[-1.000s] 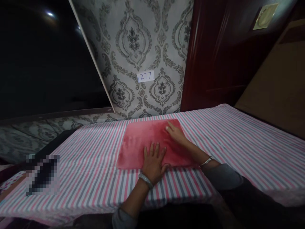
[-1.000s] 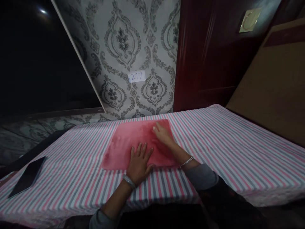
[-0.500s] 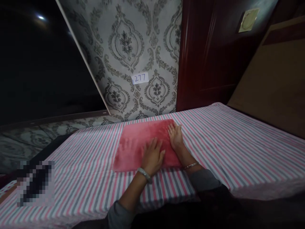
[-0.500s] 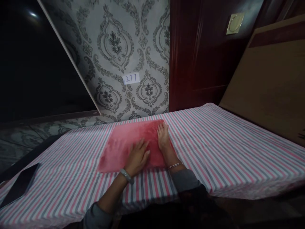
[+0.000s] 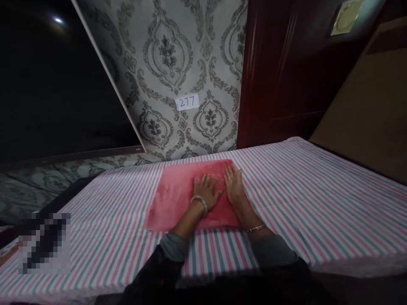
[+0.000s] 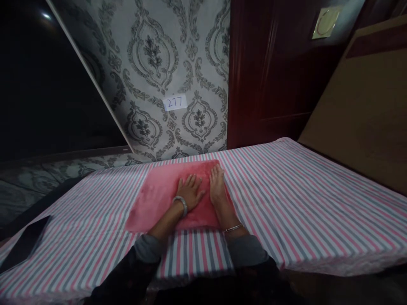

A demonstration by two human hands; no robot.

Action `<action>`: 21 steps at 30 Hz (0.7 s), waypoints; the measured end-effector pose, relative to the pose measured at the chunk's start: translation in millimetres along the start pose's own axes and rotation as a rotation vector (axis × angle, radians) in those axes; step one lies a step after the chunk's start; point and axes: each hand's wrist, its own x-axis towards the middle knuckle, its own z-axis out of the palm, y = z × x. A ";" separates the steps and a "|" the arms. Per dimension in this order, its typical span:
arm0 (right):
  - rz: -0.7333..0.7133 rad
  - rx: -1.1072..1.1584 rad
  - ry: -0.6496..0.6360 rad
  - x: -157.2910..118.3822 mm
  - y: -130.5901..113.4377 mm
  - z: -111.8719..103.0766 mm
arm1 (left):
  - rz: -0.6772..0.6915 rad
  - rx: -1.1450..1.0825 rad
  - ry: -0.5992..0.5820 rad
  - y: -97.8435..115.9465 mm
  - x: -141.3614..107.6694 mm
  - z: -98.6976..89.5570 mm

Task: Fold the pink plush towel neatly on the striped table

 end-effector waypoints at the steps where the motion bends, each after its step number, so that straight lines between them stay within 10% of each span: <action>1: 0.003 0.010 0.002 0.4 0.1 -0.4 | -0.040 0.013 0.024 -12.7 -4.9 -2.3; 10: 0.018 0.069 -0.002 -0.1 -1.6 1.7 | -0.451 0.081 0.139 -123.2 -37.2 -35.3; 21: -0.006 0.150 0.141 54.2 -39.3 4.3 | -0.042 0.023 -0.021 -30.7 68.4 -63.6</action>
